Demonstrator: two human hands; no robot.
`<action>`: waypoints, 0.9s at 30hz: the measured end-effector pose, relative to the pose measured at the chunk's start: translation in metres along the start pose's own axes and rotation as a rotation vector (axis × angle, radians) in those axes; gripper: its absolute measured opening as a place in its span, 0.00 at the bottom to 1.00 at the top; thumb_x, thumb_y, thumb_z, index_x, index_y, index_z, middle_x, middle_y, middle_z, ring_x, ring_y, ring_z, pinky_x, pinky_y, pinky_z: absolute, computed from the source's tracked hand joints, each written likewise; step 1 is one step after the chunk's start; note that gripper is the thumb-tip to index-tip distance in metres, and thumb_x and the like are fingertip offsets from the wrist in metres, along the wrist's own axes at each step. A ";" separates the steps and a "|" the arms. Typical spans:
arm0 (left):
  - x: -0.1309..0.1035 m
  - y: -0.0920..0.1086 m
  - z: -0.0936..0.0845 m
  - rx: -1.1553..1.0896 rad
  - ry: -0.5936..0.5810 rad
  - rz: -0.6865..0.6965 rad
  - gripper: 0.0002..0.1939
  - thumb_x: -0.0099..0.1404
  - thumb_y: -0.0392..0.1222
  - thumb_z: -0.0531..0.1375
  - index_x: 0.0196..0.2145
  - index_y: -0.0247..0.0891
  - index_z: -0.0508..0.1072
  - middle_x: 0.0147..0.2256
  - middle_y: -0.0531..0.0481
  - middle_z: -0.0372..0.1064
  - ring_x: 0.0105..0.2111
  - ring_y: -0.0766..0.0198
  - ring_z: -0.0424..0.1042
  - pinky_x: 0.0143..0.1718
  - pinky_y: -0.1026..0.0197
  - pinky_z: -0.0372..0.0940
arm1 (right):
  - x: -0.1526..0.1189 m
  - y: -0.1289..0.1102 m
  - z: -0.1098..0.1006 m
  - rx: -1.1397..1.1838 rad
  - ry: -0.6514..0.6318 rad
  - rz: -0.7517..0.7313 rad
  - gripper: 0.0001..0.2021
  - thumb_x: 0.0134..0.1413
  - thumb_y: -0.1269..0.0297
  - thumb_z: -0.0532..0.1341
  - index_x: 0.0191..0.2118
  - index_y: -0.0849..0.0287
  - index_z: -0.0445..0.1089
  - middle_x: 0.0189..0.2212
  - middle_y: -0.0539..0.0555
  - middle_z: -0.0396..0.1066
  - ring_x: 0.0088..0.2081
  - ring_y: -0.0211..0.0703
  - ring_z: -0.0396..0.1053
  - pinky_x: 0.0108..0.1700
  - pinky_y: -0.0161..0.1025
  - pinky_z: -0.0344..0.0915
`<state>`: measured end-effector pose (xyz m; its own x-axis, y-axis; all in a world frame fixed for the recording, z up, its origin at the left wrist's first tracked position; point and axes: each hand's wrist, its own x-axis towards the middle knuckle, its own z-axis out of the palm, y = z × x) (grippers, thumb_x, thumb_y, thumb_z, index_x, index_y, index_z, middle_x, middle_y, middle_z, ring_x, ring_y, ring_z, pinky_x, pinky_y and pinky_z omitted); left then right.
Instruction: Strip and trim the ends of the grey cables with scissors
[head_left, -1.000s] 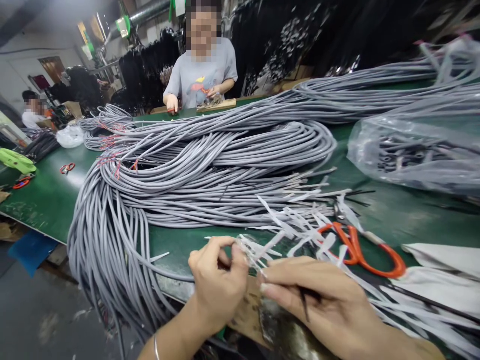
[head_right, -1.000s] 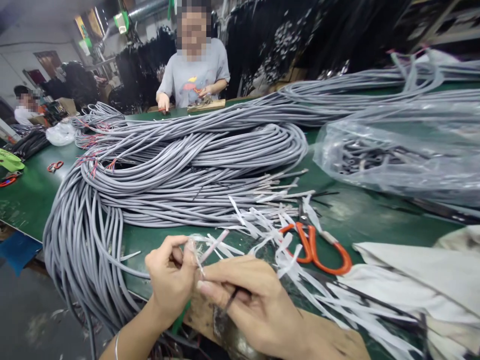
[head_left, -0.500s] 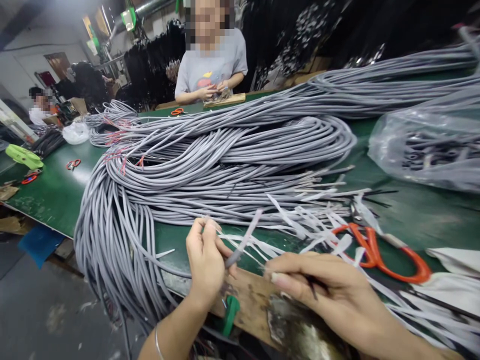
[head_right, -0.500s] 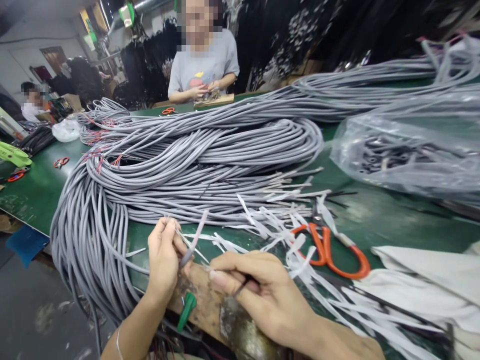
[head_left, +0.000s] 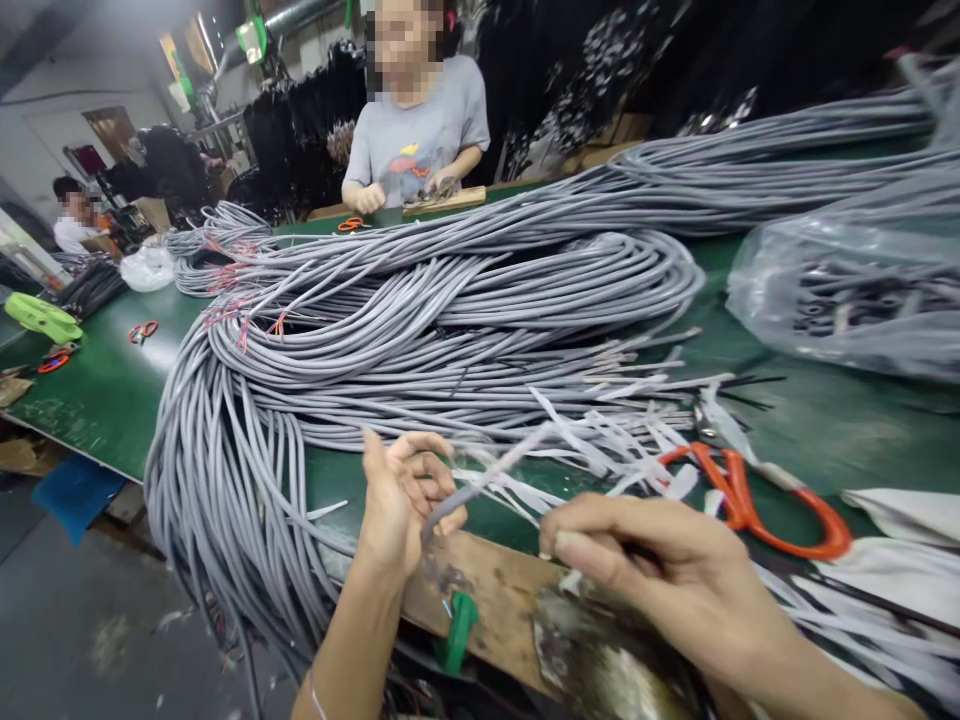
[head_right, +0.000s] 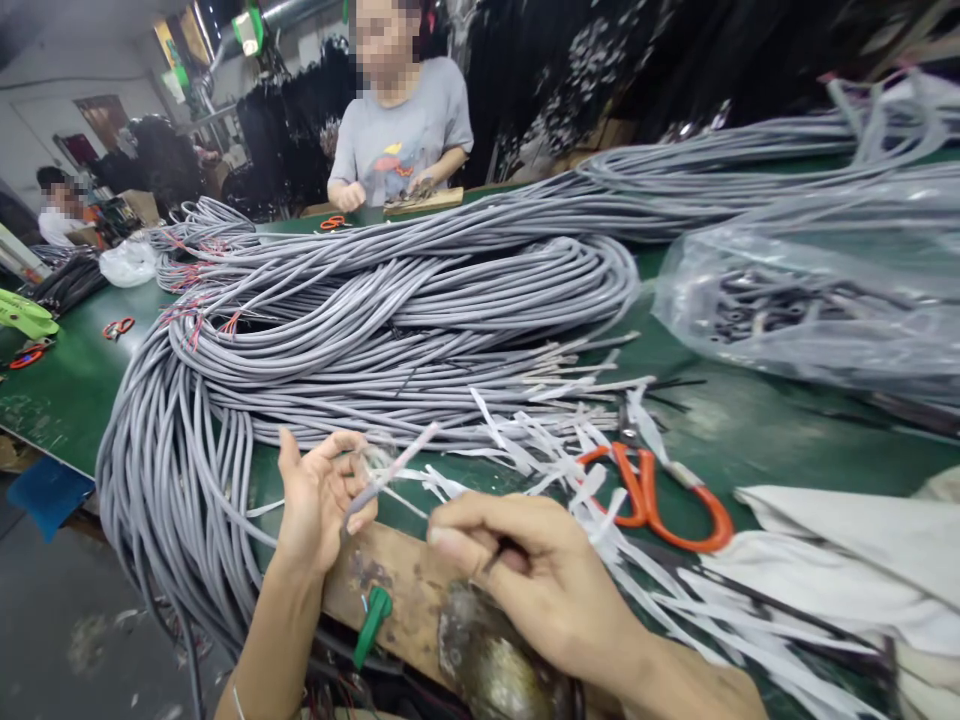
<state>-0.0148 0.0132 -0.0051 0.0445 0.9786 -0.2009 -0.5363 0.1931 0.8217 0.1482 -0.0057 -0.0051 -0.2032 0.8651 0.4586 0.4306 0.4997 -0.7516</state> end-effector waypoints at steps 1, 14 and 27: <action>-0.002 -0.001 0.000 0.119 -0.026 0.030 0.26 0.43 0.61 0.67 0.25 0.33 0.72 0.18 0.54 0.65 0.13 0.74 0.59 0.12 0.70 0.55 | 0.004 0.001 -0.004 0.080 0.004 0.048 0.22 0.57 0.48 0.55 0.20 0.57 0.69 0.14 0.51 0.65 0.15 0.36 0.60 0.16 0.32 0.58; -0.014 -0.021 0.002 0.657 0.108 0.473 0.06 0.55 0.36 0.64 0.32 0.35 0.79 0.24 0.50 0.67 0.22 0.68 0.66 0.22 0.68 0.62 | 0.007 -0.004 -0.015 -0.408 0.331 -0.124 0.07 0.60 0.61 0.54 0.32 0.54 0.65 0.17 0.48 0.68 0.15 0.36 0.63 0.20 0.35 0.57; -0.017 -0.024 0.003 0.831 0.082 0.636 0.07 0.54 0.35 0.65 0.32 0.39 0.82 0.21 0.50 0.70 0.21 0.66 0.65 0.22 0.66 0.61 | 0.005 -0.005 -0.009 -0.766 0.236 -0.458 0.03 0.56 0.69 0.59 0.32 0.55 0.68 0.23 0.48 0.75 0.26 0.42 0.71 0.35 0.44 0.51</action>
<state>0.0001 -0.0075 -0.0203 -0.1166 0.9151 0.3861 0.3085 -0.3361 0.8899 0.1533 -0.0040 0.0053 -0.3494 0.5165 0.7817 0.8337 0.5521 0.0078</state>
